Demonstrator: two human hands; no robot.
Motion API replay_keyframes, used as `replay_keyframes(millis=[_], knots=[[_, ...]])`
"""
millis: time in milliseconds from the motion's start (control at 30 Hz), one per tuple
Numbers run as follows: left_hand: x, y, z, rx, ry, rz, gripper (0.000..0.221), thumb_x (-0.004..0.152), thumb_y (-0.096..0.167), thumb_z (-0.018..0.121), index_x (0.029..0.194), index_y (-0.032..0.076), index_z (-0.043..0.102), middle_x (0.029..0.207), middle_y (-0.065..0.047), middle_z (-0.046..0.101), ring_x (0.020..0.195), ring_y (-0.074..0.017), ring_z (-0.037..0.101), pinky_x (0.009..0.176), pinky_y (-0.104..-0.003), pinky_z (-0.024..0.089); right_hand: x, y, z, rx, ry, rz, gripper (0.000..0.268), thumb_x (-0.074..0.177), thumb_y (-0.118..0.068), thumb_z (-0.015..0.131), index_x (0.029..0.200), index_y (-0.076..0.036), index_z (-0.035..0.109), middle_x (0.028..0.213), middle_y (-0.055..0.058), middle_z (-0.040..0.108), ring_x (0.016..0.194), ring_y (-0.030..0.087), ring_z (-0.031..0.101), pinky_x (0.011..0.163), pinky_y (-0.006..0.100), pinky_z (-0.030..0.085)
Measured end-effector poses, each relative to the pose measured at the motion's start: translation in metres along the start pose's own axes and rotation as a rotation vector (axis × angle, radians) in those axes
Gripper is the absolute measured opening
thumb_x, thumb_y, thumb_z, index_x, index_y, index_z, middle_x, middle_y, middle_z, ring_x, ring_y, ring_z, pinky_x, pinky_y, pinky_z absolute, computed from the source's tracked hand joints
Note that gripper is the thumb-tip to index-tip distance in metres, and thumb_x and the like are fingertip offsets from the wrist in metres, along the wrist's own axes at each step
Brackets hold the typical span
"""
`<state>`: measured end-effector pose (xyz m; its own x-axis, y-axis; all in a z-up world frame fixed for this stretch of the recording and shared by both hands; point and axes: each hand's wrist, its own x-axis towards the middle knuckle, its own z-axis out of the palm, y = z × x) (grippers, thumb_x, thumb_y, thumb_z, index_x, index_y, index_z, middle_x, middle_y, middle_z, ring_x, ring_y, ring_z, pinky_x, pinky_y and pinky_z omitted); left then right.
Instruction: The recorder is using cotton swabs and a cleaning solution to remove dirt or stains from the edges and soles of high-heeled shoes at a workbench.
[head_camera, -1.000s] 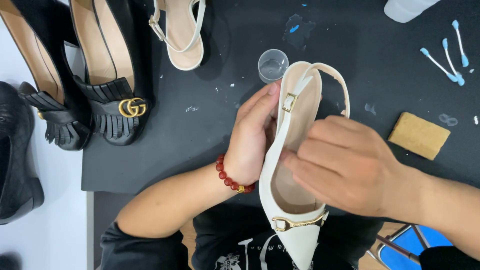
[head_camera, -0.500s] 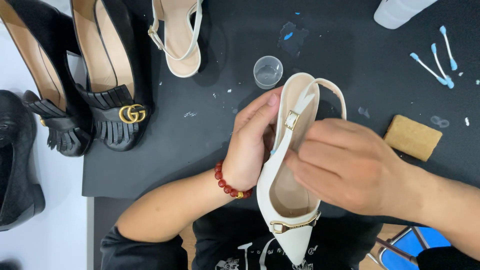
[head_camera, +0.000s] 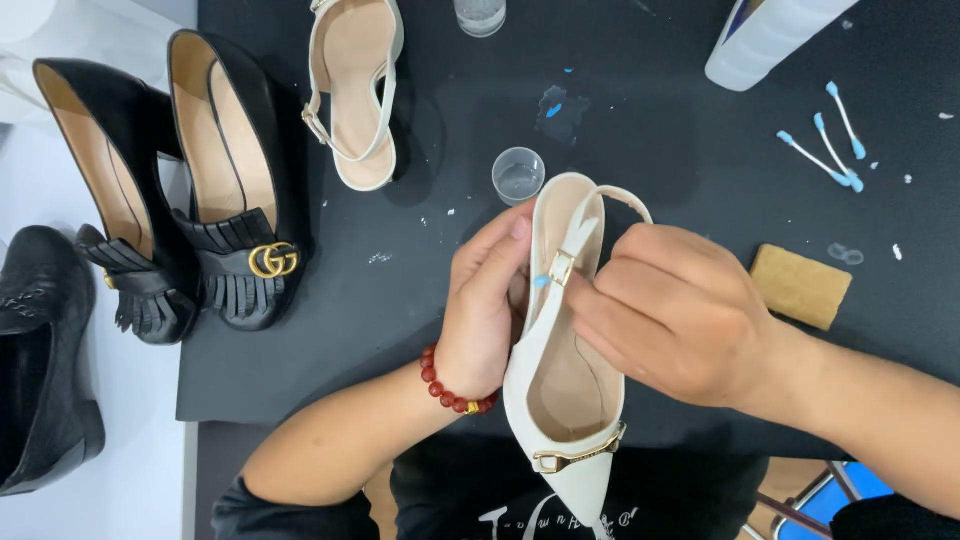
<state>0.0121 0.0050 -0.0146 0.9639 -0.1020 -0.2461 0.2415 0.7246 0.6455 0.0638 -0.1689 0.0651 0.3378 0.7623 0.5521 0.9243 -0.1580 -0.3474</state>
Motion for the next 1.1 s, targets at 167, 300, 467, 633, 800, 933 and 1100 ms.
replay_keyframes(millis=[167,300,467,633,800,933,1100], knots=[[-0.006,0.001,0.001,0.079,-0.013,0.055,0.046,0.112,0.024,0.049,0.146,-0.006,0.055,0.123,-0.012,0.069,0.107,-0.0148,0.065,0.093,-0.03,0.052,-0.002,-0.004,-0.001,-0.115,0.052,-0.05,0.022,0.075,0.0,0.078,0.094,0.006,0.071,0.08,0.008,0.057,0.075,0.025,0.058,0.06,0.036,0.049],[-0.011,0.004,0.007,0.153,-0.013,0.073,0.046,0.11,0.024,0.05,0.144,-0.006,0.056,0.121,-0.011,0.071,0.103,-0.0136,0.068,0.087,-0.027,0.055,-0.001,-0.005,-0.004,-0.163,0.083,-0.086,0.023,0.072,-0.003,0.077,0.093,0.004,0.072,0.081,0.009,0.058,0.075,0.025,0.059,0.061,0.037,0.051],[-0.016,0.007,0.011,0.234,-0.029,0.074,0.044,0.109,0.024,0.051,0.143,-0.004,0.058,0.119,-0.011,0.072,0.098,-0.012,0.07,0.082,-0.026,0.058,0.001,-0.013,-0.008,-0.205,0.09,-0.084,0.028,0.071,-0.006,0.075,0.096,0.005,0.074,0.084,0.009,0.062,0.076,0.024,0.061,0.06,0.036,0.052],[-0.016,0.003,0.009,0.238,-0.054,0.103,0.041,0.109,0.019,0.051,0.142,-0.004,0.059,0.117,-0.011,0.072,0.095,-0.0109,0.069,0.079,-0.025,0.056,-0.002,-0.011,-0.005,-0.276,0.149,-0.076,0.023,0.076,-0.001,0.082,0.095,0.008,0.073,0.081,0.008,0.059,0.072,0.024,0.06,0.058,0.035,0.05],[-0.017,0.002,0.009,0.316,-0.058,0.172,0.04,0.109,0.017,0.053,0.141,-0.005,0.061,0.12,-0.011,0.073,0.099,-0.0108,0.068,0.084,-0.025,0.055,0.002,-0.017,-0.008,-0.244,0.149,-0.065,0.023,0.072,-0.001,0.081,0.091,0.006,0.071,0.079,0.008,0.059,0.071,0.025,0.06,0.057,0.035,0.051],[-0.02,0.002,0.013,0.313,-0.1,0.221,0.04,0.109,0.017,0.053,0.141,-0.005,0.059,0.126,-0.012,0.072,0.11,-0.0136,0.068,0.097,-0.028,0.055,-0.004,-0.015,-0.007,-0.268,0.189,-0.013,0.026,0.072,0.001,0.082,0.093,0.007,0.069,0.08,0.009,0.059,0.071,0.026,0.06,0.057,0.036,0.048],[-0.023,-0.001,0.013,0.392,-0.125,0.245,0.041,0.109,0.019,0.054,0.142,-0.005,0.059,0.127,-0.013,0.072,0.113,-0.0148,0.068,0.098,-0.029,0.055,-0.003,-0.018,-0.009,-0.303,0.215,0.01,0.031,0.07,0.003,0.085,0.096,0.009,0.069,0.08,0.009,0.059,0.07,0.026,0.059,0.055,0.035,0.046]])
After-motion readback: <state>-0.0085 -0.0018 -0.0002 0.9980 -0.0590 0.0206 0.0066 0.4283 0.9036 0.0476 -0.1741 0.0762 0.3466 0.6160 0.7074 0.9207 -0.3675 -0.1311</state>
